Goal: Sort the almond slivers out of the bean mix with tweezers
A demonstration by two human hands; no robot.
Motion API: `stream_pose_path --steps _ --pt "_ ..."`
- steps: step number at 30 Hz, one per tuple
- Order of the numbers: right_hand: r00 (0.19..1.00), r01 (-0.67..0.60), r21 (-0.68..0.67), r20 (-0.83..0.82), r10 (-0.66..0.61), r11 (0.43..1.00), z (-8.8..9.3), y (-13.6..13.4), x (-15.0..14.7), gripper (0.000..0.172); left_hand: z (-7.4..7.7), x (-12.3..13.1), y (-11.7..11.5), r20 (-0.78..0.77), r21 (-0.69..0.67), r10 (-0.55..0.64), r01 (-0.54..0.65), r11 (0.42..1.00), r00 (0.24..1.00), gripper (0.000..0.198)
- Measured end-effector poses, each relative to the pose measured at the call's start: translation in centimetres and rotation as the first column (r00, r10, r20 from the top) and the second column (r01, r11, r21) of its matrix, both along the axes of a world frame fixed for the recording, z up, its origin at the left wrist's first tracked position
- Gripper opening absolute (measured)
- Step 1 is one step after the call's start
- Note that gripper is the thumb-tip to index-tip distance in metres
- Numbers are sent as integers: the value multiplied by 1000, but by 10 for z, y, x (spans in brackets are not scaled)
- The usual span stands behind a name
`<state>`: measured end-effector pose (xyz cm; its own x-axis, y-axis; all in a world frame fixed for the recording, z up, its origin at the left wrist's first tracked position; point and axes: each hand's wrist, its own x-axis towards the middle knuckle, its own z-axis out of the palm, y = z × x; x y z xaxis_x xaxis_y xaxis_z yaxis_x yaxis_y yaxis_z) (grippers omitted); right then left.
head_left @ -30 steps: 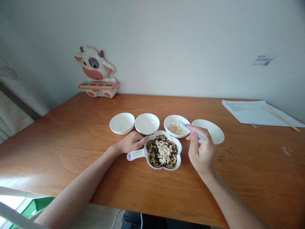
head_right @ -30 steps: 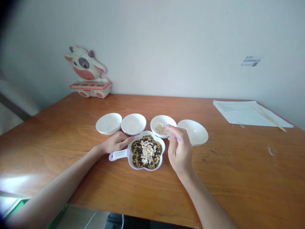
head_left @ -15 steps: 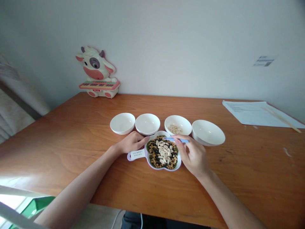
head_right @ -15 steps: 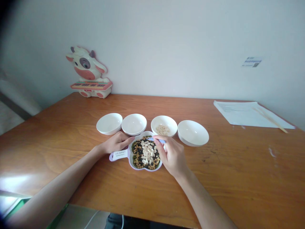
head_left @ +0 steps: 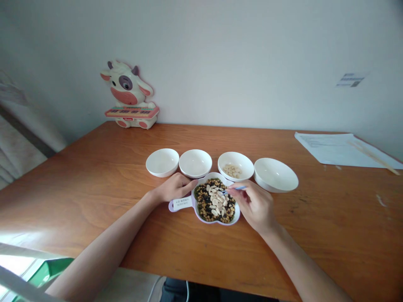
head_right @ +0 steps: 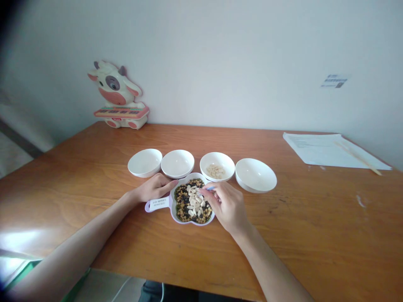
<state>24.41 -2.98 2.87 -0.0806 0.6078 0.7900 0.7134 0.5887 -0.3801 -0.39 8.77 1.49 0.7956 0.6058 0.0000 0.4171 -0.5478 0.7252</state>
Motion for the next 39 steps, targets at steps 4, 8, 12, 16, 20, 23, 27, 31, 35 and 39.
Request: stream_pose_path --steps 4,8,12,16,20,23,27,31,35,39 --pt "1000 16 -4 -4 -16 1000 -5 0 2 1 1 0 0 -8 -2 7 -7 1000 1000 63" --pt "999 40 -20 7 -40 999 -9 2 2 7 2 0 0 -4 -1 -1 1 1000 1000 63" --pt "999 41 -76 -16 -43 996 -12 3 -2 11 2 0 0 0 1 -5 5 1000 1000 64" --pt "998 48 -83 -35 -51 995 -13 4 -5 9 2 0 0 -1 10 12 -12 1000 1000 64" --pt "999 8 -67 -49 -11 998 -12 4 -5 11 2 0 0 -2 22 7 -7 1000 1000 63" --pt "999 -20 -67 -45 17 998 -10 3 -5 15 1 0 0 1 21 3 -3 1000 1000 62" --pt "999 -34 -58 -10 34 998 -5 1 -6 22 0 0 0 23 21 10 -11 1000 1000 62" --pt "998 -55 -51 12 56 997 -3 1 -5 26 1 0 0 33 12 -6 6 1000 999 62" --pt "998 -63 -90 12 64 994 -4 1 -3 25 2 -1 0 18 17 -15 14 1000 1000 62" --pt "996 -94 -138 -10 94 986 -5 1 -3 25 1 -1 0 6 30 -5 5 1000 1000 62"
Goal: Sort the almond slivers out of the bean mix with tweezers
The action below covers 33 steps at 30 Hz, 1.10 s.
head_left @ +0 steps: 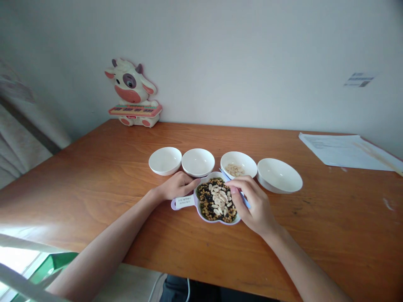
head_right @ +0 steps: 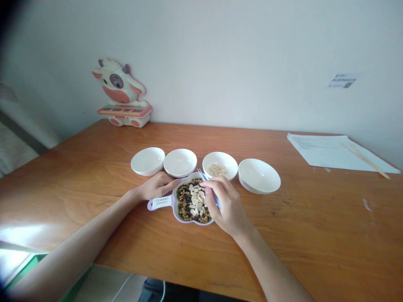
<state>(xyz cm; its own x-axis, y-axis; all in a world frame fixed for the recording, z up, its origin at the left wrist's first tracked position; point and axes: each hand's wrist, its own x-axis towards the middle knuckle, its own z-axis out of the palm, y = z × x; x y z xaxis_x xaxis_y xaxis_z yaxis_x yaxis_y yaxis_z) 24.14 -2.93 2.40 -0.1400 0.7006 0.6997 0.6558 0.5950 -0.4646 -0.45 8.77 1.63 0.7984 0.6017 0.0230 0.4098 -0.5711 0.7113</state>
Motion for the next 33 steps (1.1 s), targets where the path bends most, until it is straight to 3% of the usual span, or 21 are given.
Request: stream_pose_path --steps 6,12,26,33 --pt "999 36 -5 -32 -36 999 0 1 -1 21 1 0 -1 -3 6 8 -8 1000 1000 62" --pt "992 122 83 -22 -121 989 -2 3 -3 27 2 0 -1 26 4 -17 17 1000 1000 62" --pt "998 53 99 25 -55 994 -4 3 0 36 1 1 0 27 11 -11 11 1000 1000 60" --pt "997 64 76 32 -66 995 -6 5 -5 28 1 1 0 60 5 -27 27 1000 998 62"
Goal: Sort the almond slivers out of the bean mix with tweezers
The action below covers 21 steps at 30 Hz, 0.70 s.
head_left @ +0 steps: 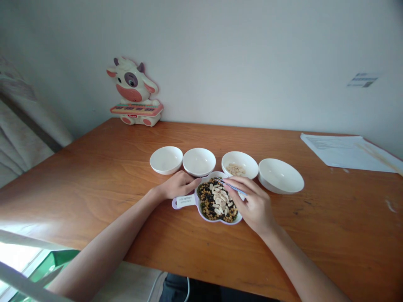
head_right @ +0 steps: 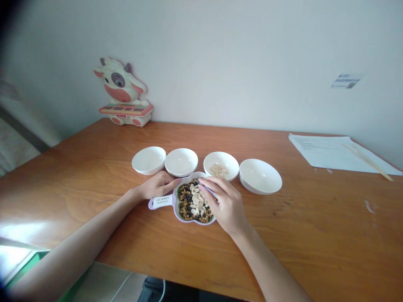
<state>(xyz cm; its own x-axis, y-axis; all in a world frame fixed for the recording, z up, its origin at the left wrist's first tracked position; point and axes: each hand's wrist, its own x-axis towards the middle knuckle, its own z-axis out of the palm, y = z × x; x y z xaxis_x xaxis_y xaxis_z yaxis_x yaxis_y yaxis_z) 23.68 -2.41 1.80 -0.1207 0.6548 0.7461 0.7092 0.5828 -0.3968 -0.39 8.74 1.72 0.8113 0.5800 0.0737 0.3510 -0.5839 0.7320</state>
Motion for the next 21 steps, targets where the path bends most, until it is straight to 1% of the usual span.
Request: stream_pose_path --steps 4,8,12,16,21 --pt "999 19 -24 -44 -20 1000 1 -1 -5 19 -1 -1 0 -13 5 1 -1 1000 1000 61" --pt "990 108 -69 -83 -114 992 2 -2 -9 8 -1 -1 1 -44 5 19 -19 1000 999 61" --pt "983 142 -144 -95 -157 979 0 -1 -11 10 -3 -2 2 -58 7 20 -20 1000 998 62" --pt "982 142 -221 -93 -166 965 -2 0 -10 14 -5 -1 3 -58 8 5 -5 1000 998 62" --pt "982 134 -303 -85 -166 944 -1 0 -9 17 -6 -2 3 -62 4 14 -14 1000 998 62"
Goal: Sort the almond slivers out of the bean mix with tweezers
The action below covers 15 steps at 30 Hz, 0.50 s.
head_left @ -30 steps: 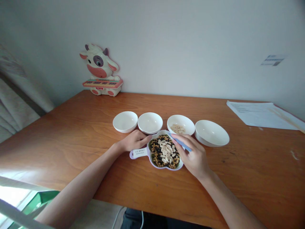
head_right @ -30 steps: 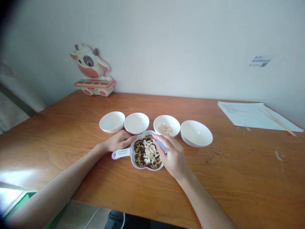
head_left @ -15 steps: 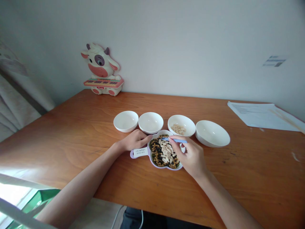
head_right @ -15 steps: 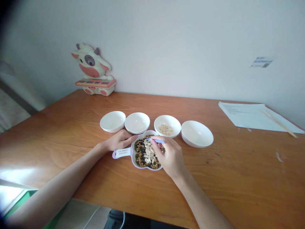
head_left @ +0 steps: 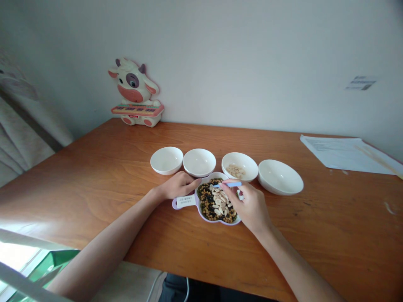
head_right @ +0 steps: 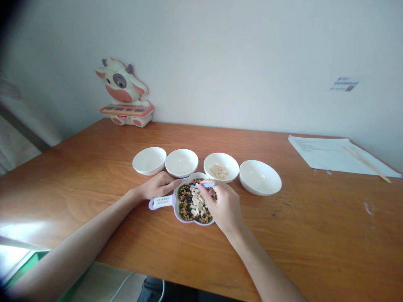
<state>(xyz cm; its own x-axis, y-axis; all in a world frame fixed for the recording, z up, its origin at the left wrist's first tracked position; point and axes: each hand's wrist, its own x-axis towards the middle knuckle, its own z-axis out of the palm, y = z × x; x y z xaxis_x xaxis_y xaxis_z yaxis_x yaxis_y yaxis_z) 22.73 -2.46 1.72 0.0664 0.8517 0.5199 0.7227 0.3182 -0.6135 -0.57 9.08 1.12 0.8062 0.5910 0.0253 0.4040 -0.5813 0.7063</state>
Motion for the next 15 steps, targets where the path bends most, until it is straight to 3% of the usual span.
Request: stream_pose_path --steps 15 --pt "999 -48 51 16 47 998 2 -1 -1 14 -1 0 0 31 10 -13 13 1000 999 62"
